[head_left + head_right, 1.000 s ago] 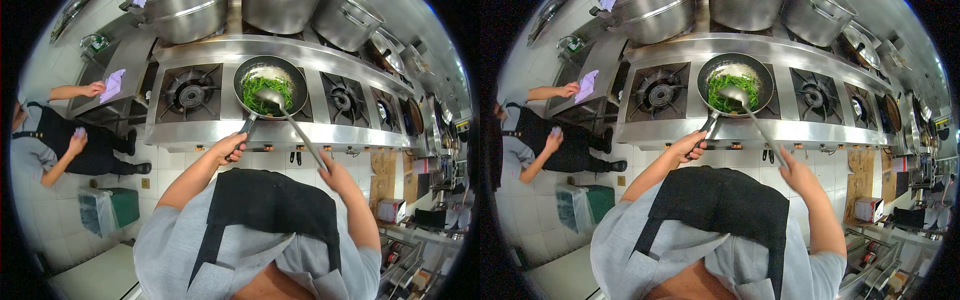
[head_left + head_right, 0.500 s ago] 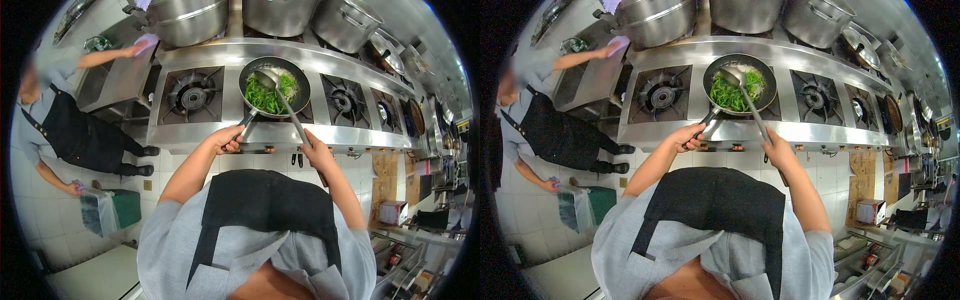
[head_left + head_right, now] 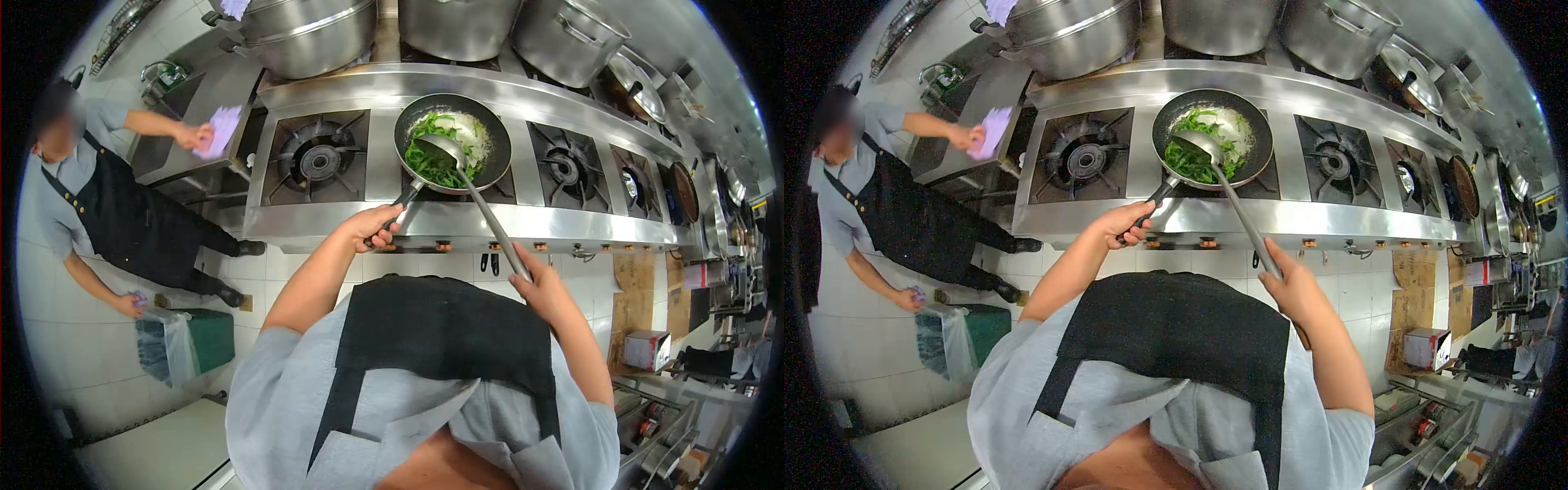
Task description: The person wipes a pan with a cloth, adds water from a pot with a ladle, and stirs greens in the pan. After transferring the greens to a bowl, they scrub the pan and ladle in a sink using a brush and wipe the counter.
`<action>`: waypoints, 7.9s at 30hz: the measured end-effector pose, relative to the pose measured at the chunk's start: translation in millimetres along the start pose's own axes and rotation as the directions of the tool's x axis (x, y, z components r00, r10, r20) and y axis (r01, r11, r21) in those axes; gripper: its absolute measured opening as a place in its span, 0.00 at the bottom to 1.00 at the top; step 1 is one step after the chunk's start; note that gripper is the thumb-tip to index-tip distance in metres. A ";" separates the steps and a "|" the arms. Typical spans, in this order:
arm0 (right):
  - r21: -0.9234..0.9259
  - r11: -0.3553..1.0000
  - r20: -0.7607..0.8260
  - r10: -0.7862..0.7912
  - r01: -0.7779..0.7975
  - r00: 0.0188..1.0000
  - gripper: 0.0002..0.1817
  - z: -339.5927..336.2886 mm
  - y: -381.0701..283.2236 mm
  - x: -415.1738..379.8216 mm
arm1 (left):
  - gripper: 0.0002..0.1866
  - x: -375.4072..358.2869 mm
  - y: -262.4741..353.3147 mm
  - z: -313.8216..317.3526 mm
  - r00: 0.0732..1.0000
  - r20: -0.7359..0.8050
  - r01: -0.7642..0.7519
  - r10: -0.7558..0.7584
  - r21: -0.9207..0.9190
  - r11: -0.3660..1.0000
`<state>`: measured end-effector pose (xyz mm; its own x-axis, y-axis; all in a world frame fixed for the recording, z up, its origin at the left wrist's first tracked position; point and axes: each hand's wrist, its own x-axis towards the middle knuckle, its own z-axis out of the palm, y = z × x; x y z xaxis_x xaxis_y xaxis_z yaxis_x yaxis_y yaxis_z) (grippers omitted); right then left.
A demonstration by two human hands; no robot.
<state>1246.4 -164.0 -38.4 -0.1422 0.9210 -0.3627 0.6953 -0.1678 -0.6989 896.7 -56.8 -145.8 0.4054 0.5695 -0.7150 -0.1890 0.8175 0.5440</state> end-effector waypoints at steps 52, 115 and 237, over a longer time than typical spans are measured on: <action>-0.519 0.854 -0.163 -0.133 0.030 0.978 0.35 32.4 5.9 70.5 | 0.13 -0.5 -1.5 2.8 0.996 0.078 -0.034 0.032 0.031 0.999; -0.039 0.998 -0.055 0.045 -0.047 0.997 0.35 16.2 -38.0 84.5 | 0.11 -0.8 1.7 0.1 0.999 0.035 -0.007 0.007 0.012 1.000; -0.619 0.781 0.012 -0.092 0.079 0.996 0.35 13.8 -4.3 48.7 | 0.12 12.1 12.0 -4.1 0.995 0.097 -0.036 0.026 0.097 0.995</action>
<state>1226.8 -123.3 -61.5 -0.2136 0.9284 -0.3041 0.9681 0.1596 -0.1930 895.7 -39.7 -149.8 0.4855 0.5797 -0.6544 -0.1155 0.7845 0.6093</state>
